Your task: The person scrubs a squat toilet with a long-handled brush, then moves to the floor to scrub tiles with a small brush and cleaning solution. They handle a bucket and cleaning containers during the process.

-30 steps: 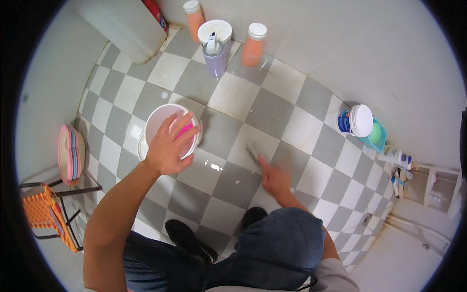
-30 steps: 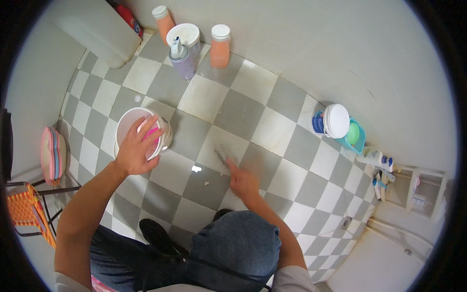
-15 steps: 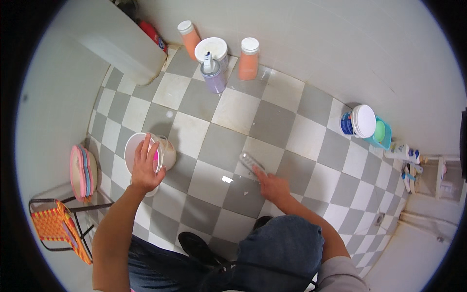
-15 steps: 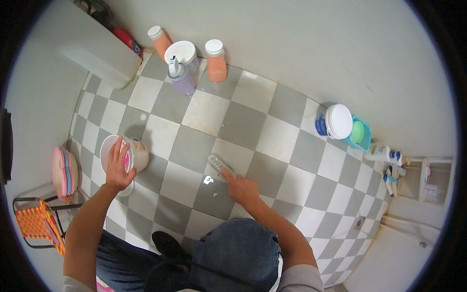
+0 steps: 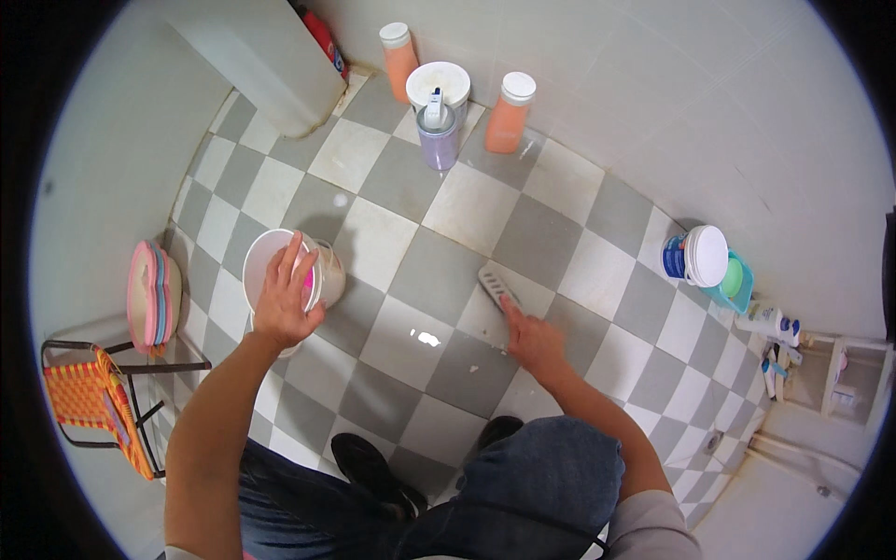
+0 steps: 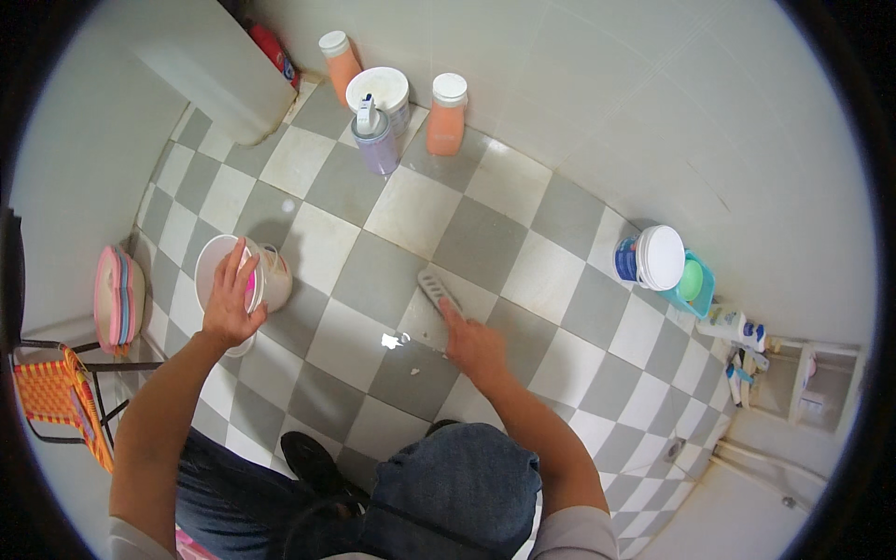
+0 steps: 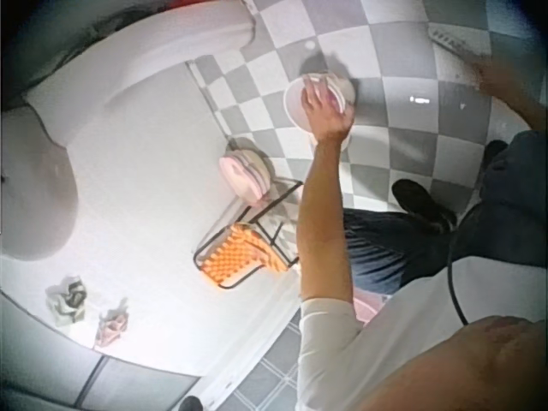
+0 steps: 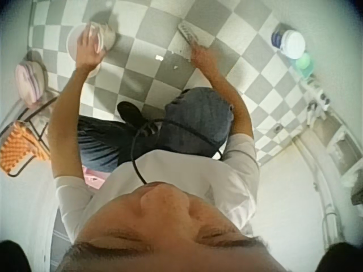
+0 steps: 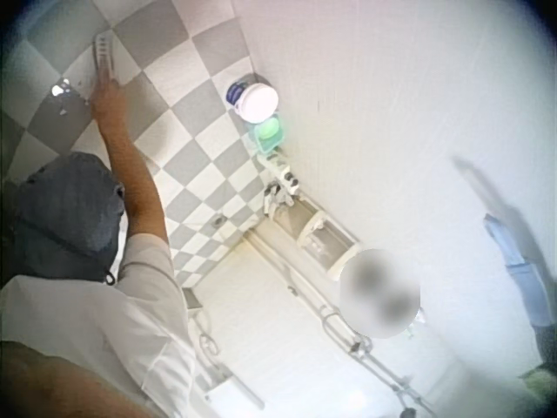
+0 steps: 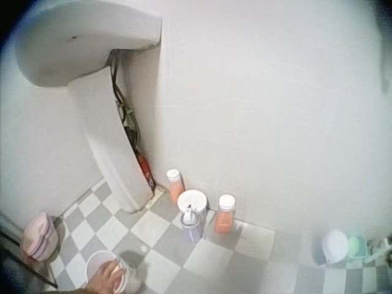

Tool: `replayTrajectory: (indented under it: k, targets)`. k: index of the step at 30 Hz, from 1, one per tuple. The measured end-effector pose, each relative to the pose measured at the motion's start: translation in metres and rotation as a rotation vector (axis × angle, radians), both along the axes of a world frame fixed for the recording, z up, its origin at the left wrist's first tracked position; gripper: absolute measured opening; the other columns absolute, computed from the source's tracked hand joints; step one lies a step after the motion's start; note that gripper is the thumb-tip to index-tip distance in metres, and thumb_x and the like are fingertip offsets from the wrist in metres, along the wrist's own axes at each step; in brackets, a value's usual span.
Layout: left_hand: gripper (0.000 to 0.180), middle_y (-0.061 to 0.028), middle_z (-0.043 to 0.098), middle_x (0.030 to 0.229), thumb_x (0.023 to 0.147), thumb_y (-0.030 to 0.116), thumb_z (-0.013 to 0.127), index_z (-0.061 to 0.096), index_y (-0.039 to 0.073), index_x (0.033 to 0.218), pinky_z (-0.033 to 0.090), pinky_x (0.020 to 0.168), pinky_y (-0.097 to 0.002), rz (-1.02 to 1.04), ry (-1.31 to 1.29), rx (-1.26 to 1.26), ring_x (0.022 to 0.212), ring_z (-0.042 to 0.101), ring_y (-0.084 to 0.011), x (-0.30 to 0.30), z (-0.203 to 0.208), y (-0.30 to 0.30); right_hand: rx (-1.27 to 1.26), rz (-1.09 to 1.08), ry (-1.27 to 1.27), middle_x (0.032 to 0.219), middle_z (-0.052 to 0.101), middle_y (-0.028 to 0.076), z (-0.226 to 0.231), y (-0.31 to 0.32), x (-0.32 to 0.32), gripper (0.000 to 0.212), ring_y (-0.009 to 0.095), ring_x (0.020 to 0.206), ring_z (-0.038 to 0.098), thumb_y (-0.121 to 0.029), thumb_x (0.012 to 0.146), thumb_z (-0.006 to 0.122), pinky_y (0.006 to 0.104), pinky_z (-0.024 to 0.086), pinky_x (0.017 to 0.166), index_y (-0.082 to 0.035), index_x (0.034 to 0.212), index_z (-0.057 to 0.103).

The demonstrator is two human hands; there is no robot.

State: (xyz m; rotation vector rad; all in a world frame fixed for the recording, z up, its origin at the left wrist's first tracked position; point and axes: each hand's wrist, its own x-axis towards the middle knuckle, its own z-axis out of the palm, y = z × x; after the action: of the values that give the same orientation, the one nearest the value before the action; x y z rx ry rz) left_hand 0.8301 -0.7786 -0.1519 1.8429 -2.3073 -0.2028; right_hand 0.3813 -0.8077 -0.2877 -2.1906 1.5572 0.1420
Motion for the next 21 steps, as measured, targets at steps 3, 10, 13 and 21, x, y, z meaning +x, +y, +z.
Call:
replayTrajectory:
  k: [3, 10, 13, 21]
  targets:
    - [0.081, -0.0202, 0.025, 0.165, 0.073, 0.018, 0.07, 0.043, 0.009, 0.149, 0.037, 0.115, -0.0559, 0.015, 0.003, 0.023, 0.139, 0.035, -0.0507, 0.0, 0.005, 0.001, -0.03, 0.002, -0.143, 0.085, 0.072, 0.017, 0.013, -0.01, -0.015, 0.048, 0.038, 0.071, 0.068, -0.022, 0.101, 0.047, 0.0508, 0.055, 0.069, -0.035, 0.147, 0.054]
    - [0.081, -0.0202, 0.025, 0.165, 0.074, 0.019, 0.069, 0.042, 0.009, 0.149, 0.037, 0.115, -0.0558, -0.016, 0.028, -0.002, 0.14, 0.035, -0.0499, -0.005, -0.003, -0.003, -0.158, -0.378, -0.329, 0.092, 0.072, 0.019, 0.006, -0.096, 0.016, 0.043, 0.043, 0.081, 0.068, -0.027, 0.105, 0.045, 0.0495, 0.054, 0.074, -0.031, 0.147, 0.054]
    - [0.079, -0.0199, 0.026, 0.165, 0.075, 0.019, 0.069, 0.042, 0.01, 0.149, 0.037, 0.115, -0.0558, 0.002, 0.004, 0.02, 0.139, 0.035, -0.0497, 0.003, 0.002, 0.0, 0.043, -0.099, -0.172, 0.095, 0.072, 0.021, 0.025, -0.052, 0.051, 0.042, 0.043, 0.083, 0.068, -0.025, 0.104, 0.047, 0.0497, 0.054, 0.074, -0.031, 0.146, 0.056]
    - [0.08, -0.0198, 0.024, 0.165, 0.074, 0.018, 0.069, 0.041, 0.009, 0.149, 0.034, 0.117, -0.0553, 0.005, 0.014, 0.031, 0.14, 0.035, -0.0499, 0.001, 0.002, -0.001, 0.105, 0.339, -0.068, 0.077, 0.066, 0.015, 0.05, 0.072, -0.038, 0.056, 0.034, 0.076, 0.068, -0.016, 0.094, 0.058, 0.0468, 0.054, 0.064, -0.034, 0.147, 0.054]
